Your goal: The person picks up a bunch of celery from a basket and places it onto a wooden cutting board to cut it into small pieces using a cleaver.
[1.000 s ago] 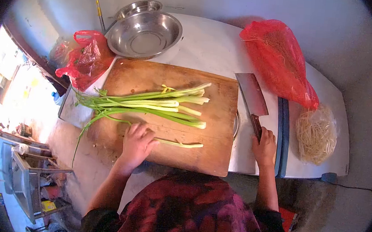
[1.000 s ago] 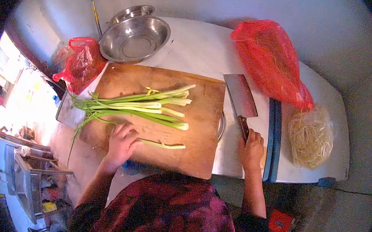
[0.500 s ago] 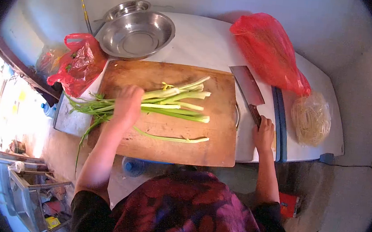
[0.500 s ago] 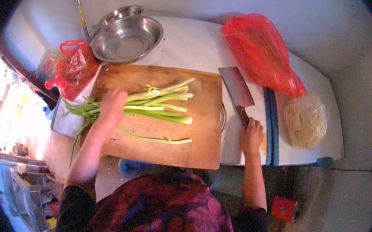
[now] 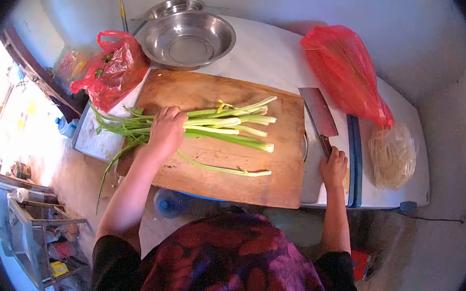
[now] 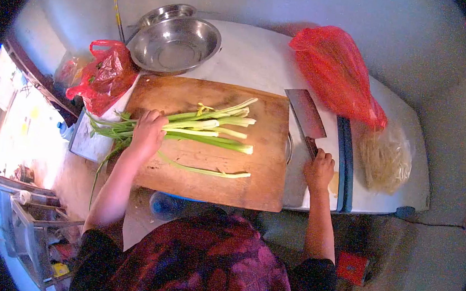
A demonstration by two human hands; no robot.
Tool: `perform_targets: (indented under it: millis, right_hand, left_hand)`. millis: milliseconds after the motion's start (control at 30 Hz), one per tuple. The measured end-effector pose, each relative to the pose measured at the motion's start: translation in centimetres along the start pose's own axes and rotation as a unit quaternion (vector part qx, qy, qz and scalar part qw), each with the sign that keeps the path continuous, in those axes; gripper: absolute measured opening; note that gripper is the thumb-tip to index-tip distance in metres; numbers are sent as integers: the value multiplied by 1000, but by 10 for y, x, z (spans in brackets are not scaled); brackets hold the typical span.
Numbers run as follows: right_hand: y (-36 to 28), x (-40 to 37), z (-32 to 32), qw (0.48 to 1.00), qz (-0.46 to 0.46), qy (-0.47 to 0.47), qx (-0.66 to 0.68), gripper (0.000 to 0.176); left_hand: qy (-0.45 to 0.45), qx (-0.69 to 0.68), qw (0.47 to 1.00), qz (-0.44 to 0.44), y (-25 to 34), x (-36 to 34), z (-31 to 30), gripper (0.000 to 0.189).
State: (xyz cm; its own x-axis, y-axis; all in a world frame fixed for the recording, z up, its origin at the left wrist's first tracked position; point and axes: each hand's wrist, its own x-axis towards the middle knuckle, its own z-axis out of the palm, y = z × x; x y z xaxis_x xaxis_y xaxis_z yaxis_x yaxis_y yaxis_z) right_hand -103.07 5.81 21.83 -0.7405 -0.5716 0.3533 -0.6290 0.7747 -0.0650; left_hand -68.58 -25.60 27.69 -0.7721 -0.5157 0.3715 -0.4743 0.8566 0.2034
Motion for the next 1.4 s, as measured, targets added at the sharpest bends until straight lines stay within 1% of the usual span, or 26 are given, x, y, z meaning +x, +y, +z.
perform_targets:
  millis: [100,200,300,400,500,533,567,633,733,833,867,900,933,1000,1033,1100,1133,1167,1233,1333,1400]
  right_hand:
    - [3,0,3,1000,-4,1,14,45]
    - [2,-2,0,1000,3,-12,14,47]
    - [-1,-2,-4,1000,6,-11,15,49]
    - [0,-3,-5,1000,-1,-5,24,49]
    - [0,-2,-3,999,-12,1,29,46]
    - [1,-2,-3,999,-16,4,29,45]
    - [0,0,-3,1000,-12,-1,28,43]
    - [-1,1,-5,1000,-5,-11,26,40]
    - [-1,0,-7,999,-31,9,25,36]
    - [-5,1,-10,1000,-22,-4,17,32]
    - [-5,2,-10,1000,-22,-11,16,30]
    - [-5,4,-10,999,-23,-16,16,29]
    - [-5,5,-10,999,-23,-20,15,28]
    - [-3,7,-7,999,-25,-23,22,26]
    - [-2,9,-5,999,-23,-23,26,25]
    - [-4,13,-16,997,-25,-53,42,27]
    - [-4,15,-19,996,-29,-68,50,28]
    - [-2,17,-15,996,-22,-57,60,28]
    - [4,20,-10,996,-16,-37,81,28]
    - [23,33,-14,960,49,-102,256,31]
    - [38,37,-21,947,58,-106,296,27]
  left_hand:
    - [-58,-83,991,-91,-2,11,-7,20]
    - [-75,-186,971,-132,-2,18,-10,20]
    - [-61,-277,952,-111,-1,22,-3,17]
    - [-36,-258,963,-68,0,32,-5,15]
    - [48,-132,990,-24,2,48,-3,12]
    - [111,-115,987,-11,1,58,-3,14]
    - [101,-150,981,-73,2,66,-9,14]
    - [106,-195,971,-93,1,81,-17,12]
    - [157,-191,969,10,38,91,-42,8]
    - [186,-177,963,77,66,106,-35,12]
    - [94,-142,982,76,70,107,-20,14]
    - [3,-105,992,76,72,104,4,15]
    - [-50,-136,986,80,77,96,21,15]
    - [100,-53,987,117,88,76,32,12]
    - [174,-11,975,139,97,66,32,11]
    - [128,-111,982,85,111,31,8,14]
    - [66,-121,985,103,118,7,8,14]
    - [5,-130,984,121,124,-14,9,15]
    - [-36,-125,984,125,135,-44,26,14]
    - [-8,-120,991,52,133,-66,37,15]
    - [1,-138,990,39,136,-70,35,16]
